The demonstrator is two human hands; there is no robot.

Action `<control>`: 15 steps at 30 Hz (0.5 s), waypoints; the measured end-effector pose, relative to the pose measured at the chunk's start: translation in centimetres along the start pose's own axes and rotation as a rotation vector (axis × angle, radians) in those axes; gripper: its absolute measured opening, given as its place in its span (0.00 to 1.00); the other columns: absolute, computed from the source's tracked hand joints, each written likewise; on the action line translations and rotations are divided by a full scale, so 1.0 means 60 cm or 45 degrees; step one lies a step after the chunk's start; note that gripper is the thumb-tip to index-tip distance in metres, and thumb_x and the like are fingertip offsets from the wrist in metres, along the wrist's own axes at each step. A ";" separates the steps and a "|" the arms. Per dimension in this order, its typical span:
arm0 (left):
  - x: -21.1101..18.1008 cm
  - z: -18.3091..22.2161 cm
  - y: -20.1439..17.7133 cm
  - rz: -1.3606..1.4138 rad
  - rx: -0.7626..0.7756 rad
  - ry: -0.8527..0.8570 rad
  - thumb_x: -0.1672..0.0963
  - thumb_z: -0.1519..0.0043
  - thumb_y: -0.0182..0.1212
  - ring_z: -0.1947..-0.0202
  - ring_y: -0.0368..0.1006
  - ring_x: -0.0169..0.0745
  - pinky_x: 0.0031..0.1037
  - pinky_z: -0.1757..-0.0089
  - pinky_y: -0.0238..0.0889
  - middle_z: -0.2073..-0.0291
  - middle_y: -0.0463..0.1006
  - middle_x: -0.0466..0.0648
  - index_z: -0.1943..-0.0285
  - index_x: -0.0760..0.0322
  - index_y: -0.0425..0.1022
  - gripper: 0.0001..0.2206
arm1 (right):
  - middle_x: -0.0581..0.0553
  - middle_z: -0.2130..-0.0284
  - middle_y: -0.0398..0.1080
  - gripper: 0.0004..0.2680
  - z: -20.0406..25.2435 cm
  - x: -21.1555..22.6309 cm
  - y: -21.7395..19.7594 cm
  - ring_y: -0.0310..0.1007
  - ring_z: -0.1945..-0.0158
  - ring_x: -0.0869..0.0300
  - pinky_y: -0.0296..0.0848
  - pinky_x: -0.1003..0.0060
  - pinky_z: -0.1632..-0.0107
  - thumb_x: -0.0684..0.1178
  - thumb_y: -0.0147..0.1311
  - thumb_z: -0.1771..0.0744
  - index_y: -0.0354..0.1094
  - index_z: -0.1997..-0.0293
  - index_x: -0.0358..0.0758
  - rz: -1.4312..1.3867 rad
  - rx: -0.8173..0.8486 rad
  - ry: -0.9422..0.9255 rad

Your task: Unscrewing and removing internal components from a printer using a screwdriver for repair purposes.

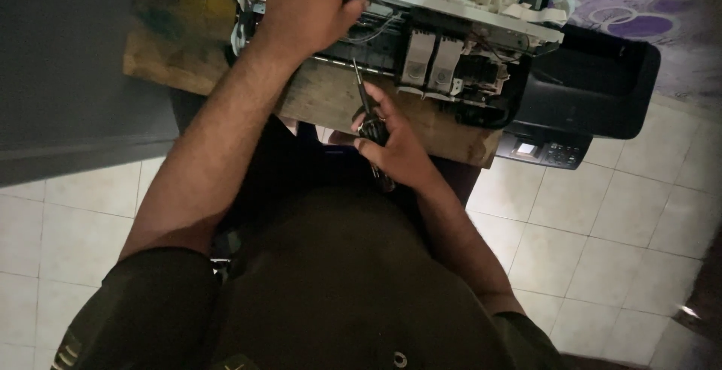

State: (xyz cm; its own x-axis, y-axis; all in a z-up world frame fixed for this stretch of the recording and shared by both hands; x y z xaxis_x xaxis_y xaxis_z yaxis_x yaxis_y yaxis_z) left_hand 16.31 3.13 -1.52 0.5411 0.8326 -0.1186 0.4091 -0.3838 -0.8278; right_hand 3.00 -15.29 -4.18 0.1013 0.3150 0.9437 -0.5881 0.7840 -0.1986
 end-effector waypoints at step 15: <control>0.000 0.003 -0.002 -0.010 -0.047 0.042 0.56 0.42 0.76 0.61 0.70 0.42 0.36 0.65 0.54 0.62 0.76 0.40 0.58 0.56 0.74 0.12 | 0.49 0.53 0.72 0.30 0.002 0.023 -0.006 0.71 0.47 0.59 0.69 0.57 0.41 0.41 0.58 0.34 0.44 0.23 0.49 0.032 0.003 0.028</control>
State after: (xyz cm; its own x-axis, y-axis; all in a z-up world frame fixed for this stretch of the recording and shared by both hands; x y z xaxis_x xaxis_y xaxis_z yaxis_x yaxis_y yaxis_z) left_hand 16.13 3.28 -1.52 0.5613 0.8223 -0.0935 0.4402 -0.3923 -0.8077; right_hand 3.24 -15.19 -2.80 0.1040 0.3465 0.9323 -0.5928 0.7742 -0.2216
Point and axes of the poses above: each hand's wrist, its own z-axis away from the middle knuckle, its own y-axis out of the palm, x = y × z, the point moved 5 cm from there along -z, towards the middle knuckle
